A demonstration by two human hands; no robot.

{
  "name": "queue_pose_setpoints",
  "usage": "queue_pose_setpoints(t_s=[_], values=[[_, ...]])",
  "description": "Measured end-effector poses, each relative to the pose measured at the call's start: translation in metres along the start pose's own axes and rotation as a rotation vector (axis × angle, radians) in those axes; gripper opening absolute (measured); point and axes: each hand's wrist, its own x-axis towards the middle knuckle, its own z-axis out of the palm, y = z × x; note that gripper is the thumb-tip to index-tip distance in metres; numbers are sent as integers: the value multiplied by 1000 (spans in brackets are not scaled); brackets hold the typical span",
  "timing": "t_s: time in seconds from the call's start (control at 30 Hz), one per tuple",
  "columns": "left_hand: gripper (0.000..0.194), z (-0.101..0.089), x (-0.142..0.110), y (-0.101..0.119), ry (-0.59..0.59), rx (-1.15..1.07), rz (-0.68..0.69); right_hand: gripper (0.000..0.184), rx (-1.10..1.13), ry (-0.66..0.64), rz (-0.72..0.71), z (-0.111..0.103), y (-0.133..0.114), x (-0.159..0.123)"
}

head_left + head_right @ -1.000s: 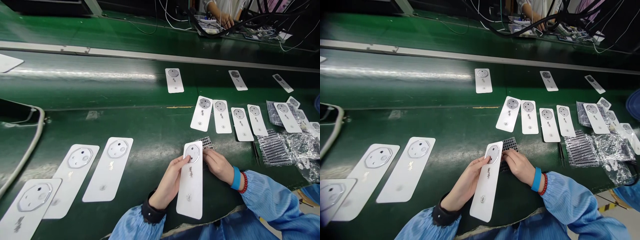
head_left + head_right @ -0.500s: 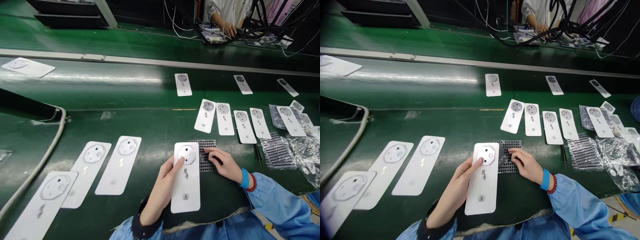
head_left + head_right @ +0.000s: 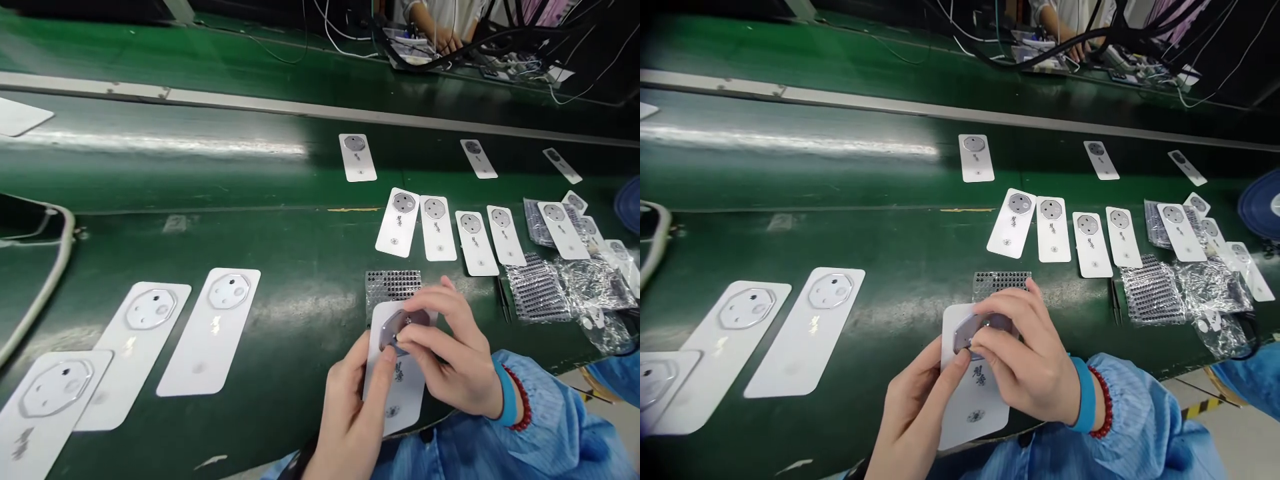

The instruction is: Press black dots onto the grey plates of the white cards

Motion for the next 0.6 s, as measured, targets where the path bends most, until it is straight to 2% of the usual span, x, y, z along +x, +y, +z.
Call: queue_pose_setpoints(t_s=[0.23, 0.4, 0.47, 0.6], values=[[29, 5, -2, -3, 3, 104, 61, 18, -20, 64, -31, 0, 1, -5], [28, 9, -2, 2, 17, 134, 70, 17, -51, 46, -67, 0, 3, -5], [28, 10, -2, 4, -1, 120, 71, 18, -101, 49, -105, -1, 3, -6], [25, 11, -1, 7, 49, 84, 112, 26, -235, 39, -210, -2, 3, -9]])
